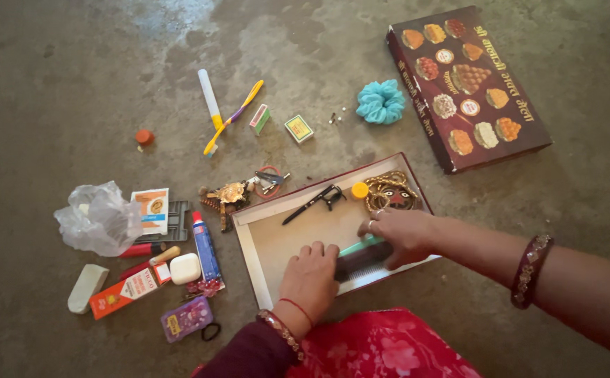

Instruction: The person organizes various personal items from the floor into a rectangular box. They place a gold necklace, combs, a toothbrush, a soap bar, and several small boxes into the container.

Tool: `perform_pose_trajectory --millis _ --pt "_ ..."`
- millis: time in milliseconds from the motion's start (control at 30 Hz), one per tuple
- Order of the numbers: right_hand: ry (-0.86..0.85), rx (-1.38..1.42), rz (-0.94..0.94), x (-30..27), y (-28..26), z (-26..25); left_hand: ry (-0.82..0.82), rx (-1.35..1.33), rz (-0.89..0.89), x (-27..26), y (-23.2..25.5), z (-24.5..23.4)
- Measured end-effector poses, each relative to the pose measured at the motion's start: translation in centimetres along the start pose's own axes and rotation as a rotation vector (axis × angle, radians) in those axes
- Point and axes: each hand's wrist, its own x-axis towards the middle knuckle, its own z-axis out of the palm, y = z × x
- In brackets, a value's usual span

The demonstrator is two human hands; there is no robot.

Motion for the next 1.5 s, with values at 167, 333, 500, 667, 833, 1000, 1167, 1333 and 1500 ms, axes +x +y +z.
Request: perform_pose_trajectory --millis 167,333,500,667,833,1000,1167,1333,1500 --pt "0.068 -0.139 -0.001 -0.2 -1.1 0.3 0.042 0.102 0.056 -0.1 0.1 0.1" --pt "0.058 -0.134 0.08 -0.3 -1.8 1.2 0.041 0.088 0.058 0.2 -0.4 -0.4" --pt "0.051 -0.003 0.143 0.1 -1.6 1.0 -0.011 0.075 0.052 0.4 -0.5 -0.6" --pt "0.297 0.093 0.004 1.1 -1.9 0.6 0.031 -0.007 0.01 0.1 -1.2 -1.0" --pt "0.342 0.273 0.0 2.9 -4.3 -0.6 0.222 -0.087 0.03 0.6 -3.2 -2.5" --pt "0.352 0.307 -0.068 5.0 -7.6 -2.8 0.342 -0.097 -0.016 2.1 -5.9 -4.9" --pt "0.383 0.304 -0.106 7.1 -9.5 -4.6 0.416 0.127 -0.138 3.1 -10.9 -7.4" --pt "0.363 0.314 -0.086 7.8 -9.4 -5.4 0.477 0.149 -0.216 2.6 -15.2 -8.9" --pt "0.283 0.296 -0.037 8.1 -8.5 -5.7 0.431 0.146 -0.226 3.4 -16.7 -8.3"
